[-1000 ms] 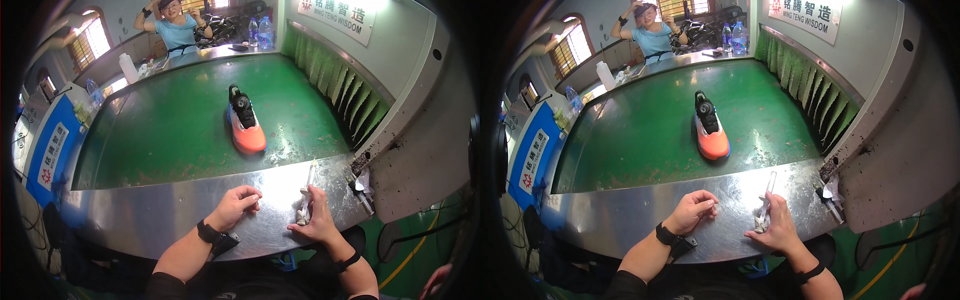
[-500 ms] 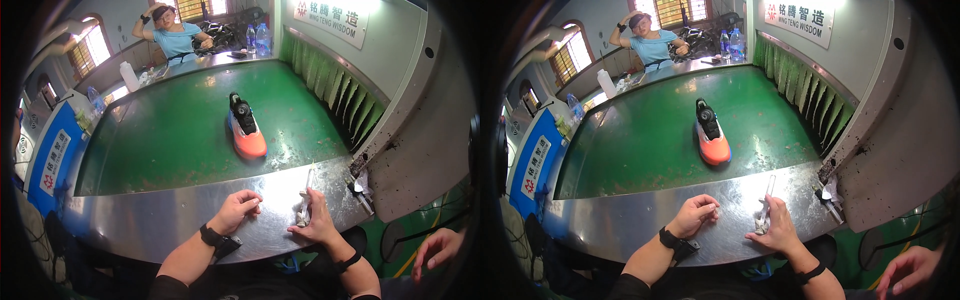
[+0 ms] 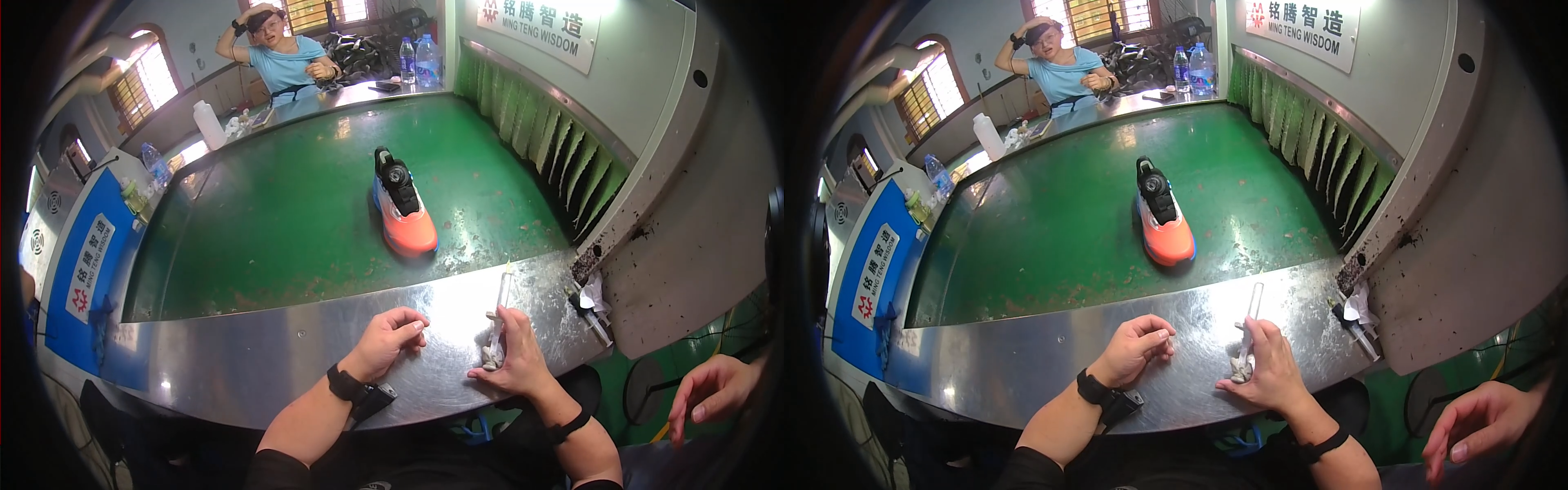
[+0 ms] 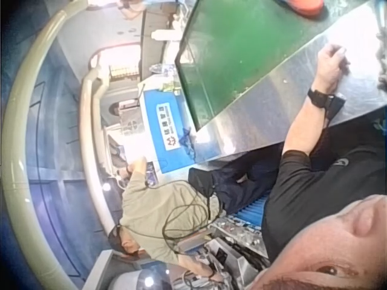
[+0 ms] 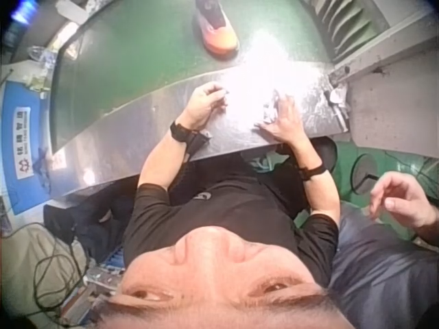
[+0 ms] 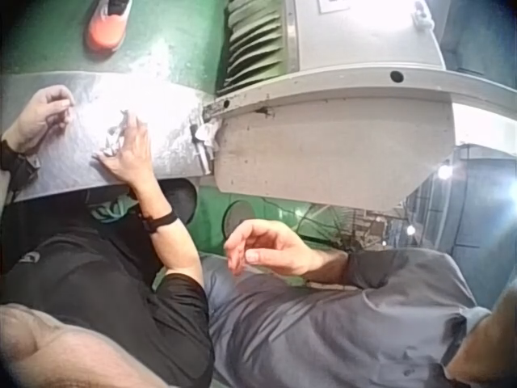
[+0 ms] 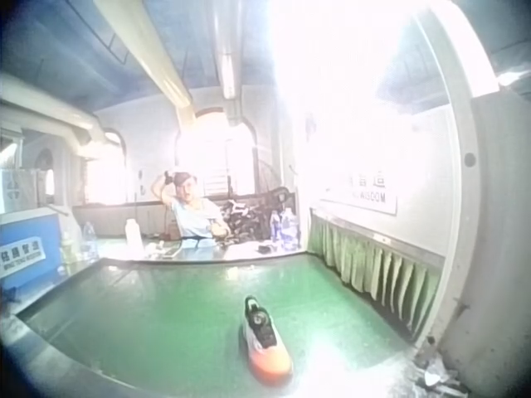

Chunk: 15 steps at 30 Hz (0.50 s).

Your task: Apply adhesive to the edges of a shoe upper using a syringe.

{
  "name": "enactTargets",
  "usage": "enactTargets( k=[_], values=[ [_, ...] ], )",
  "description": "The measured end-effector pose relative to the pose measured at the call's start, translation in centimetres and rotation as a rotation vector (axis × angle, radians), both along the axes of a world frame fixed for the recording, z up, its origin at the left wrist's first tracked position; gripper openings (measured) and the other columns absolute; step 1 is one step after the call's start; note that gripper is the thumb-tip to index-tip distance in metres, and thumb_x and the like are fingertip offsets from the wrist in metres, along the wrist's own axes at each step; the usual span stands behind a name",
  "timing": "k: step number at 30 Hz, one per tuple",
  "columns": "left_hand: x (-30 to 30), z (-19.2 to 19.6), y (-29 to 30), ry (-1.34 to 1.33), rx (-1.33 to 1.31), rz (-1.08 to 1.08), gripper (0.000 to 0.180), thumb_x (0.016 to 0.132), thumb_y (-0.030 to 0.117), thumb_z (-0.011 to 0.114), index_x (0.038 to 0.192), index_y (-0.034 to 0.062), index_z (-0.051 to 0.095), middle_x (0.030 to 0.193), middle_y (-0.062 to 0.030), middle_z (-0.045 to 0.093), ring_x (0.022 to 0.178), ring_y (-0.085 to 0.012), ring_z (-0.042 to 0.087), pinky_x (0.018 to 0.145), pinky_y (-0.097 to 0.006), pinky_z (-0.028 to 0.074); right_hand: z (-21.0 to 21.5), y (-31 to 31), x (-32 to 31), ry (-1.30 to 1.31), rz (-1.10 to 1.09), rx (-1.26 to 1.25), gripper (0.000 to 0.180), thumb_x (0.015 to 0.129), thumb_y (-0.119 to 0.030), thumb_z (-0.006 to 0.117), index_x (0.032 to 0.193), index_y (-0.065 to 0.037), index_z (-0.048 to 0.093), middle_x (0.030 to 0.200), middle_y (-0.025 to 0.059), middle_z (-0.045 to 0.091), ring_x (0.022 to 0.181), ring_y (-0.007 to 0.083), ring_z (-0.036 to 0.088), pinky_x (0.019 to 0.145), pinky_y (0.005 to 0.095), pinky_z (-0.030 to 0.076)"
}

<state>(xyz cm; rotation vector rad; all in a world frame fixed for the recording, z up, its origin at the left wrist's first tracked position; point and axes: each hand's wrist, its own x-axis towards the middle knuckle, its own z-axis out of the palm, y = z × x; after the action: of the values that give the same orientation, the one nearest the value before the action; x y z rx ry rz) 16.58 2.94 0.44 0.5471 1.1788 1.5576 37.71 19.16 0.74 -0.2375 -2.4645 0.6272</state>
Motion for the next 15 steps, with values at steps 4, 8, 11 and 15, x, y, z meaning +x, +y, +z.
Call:
enactTargets(
  k=[4, 8, 11, 15],
  values=[
    [0.17, 0.26, -0.02, -0.008, 0.001, 0.001, 0.011, 0.094, 0.01, 0.053, 0.1, 0.0013, 0.058, 0.082, -0.0052, 0.061, 0.076, -0.0121, 0.061, 0.07, -0.025, 0.05, -0.01, -0.06, 0.04, 0.009, 0.003, 0.043, 0.108, 0.055, -0.041, 0.086, 0.138, -0.002, 0.029, 0.12, 0.0169, 0.043, 0.101, 0.0329, 0.049, 0.085, 0.0417, 0.043],
    [0.17, 0.04, 0.09, 0.008, 0.001, 0.008, 0.012, 0.094, 0.01, 0.053, 0.1, 0.0011, 0.058, 0.082, -0.0053, 0.061, 0.076, -0.0122, 0.061, 0.07, -0.025, 0.05, -0.31, -0.07, 0.11, -0.004, -0.005, 0.061, 0.109, 0.054, -0.043, 0.085, 0.137, -0.002, 0.029, 0.12, 0.0174, 0.043, 0.104, 0.0343, 0.048, 0.085, 0.0431, 0.042],
    [0.22, 0.12, 0.01, -0.003, 0.012, 0.012, 0.016, 0.093, 0.014, 0.055, 0.101, 0.0015, 0.06, 0.079, -0.0036, 0.061, 0.073, -0.0095, 0.059, 0.067, -0.023, 0.048, -0.15, -0.26, 0.09, -0.008, -0.012, 0.095, 0.109, 0.053, -0.043, 0.085, 0.137, -0.002, 0.029, 0.12, 0.0177, 0.043, 0.105, 0.0348, 0.047, 0.085, 0.0438, 0.041],
    [-0.03, 0.06, -0.01, 0.005, 0.012, 0.004, 0.016, 0.094, 0.012, 0.052, 0.102, 0.0004, 0.059, 0.079, -0.004, 0.061, 0.075, -0.0111, 0.06, 0.068, -0.024, 0.049, -0.14, -0.33, 0.02, 0.008, -0.008, 0.095, 0.109, 0.053, -0.043, 0.085, 0.137, -0.002, 0.029, 0.12, 0.0175, 0.043, 0.105, 0.0344, 0.047, 0.085, 0.0438, 0.041]
  ],
)
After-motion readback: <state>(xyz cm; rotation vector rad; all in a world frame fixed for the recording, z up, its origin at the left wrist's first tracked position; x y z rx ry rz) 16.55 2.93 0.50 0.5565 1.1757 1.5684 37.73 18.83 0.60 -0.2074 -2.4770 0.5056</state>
